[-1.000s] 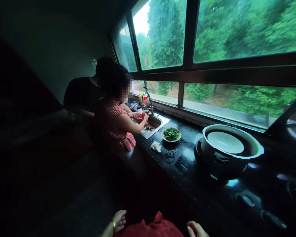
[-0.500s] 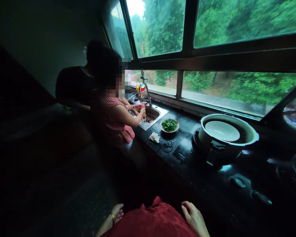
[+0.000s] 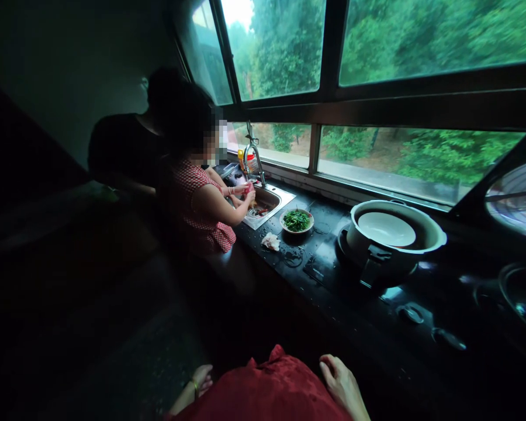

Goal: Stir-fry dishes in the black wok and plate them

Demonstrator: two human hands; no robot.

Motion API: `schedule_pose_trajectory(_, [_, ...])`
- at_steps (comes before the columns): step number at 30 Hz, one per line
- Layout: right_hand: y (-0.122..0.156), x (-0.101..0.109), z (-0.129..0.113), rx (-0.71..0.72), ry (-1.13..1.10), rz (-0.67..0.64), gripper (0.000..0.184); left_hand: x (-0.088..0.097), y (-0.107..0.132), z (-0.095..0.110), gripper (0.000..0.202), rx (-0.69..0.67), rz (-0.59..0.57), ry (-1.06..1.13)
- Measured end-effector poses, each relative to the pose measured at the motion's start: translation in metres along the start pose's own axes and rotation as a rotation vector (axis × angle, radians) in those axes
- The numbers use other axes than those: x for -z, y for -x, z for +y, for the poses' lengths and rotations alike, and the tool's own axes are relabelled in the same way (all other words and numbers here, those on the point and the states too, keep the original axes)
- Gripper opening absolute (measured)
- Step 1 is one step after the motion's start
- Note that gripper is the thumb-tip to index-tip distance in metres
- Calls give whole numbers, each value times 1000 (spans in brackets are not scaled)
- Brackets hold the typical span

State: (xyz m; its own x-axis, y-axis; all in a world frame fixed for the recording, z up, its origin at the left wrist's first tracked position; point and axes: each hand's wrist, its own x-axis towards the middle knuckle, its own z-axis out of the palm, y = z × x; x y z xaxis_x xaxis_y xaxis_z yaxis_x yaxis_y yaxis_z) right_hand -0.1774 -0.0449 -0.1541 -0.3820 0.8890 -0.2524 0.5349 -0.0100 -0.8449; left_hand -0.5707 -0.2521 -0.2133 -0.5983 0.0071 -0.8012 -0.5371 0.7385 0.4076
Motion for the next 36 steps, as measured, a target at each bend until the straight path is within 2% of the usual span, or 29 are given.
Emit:
schedule_pose_trajectory(4, [7,6,-6,-24,25,-14,41,-2,4,6,9,-10,-38,-6])
schedule_pose_trajectory(8, [14,15,-14,-57,43,9,41,-12,11,28,8,-73,-114,-17])
schedule_pose_trajectory(14, [33,32,-6,-152,61,115,40,-45,29,71,14,-204,-273,-50])
schedule_pose_trajectory(20, [74,46,14,-309,31,236,40,-78,49,104,15,-290,-437,-188])
schedule_pose_trajectory(24, [109,50,30,-484,-112,356,42,-99,57,121,15,-308,-519,-278])
schedule_pose_trajectory(29, [156,68,55,-761,-504,641,56,-119,65,132,15,-308,-562,-324])
schedule_pose_trajectory(32, [171,79,64,-802,-622,733,58,-125,70,137,15,-316,-577,-328])
schedule_pose_trajectory(36, [161,76,60,-767,-643,684,56,-125,77,142,16,-337,-585,-305])
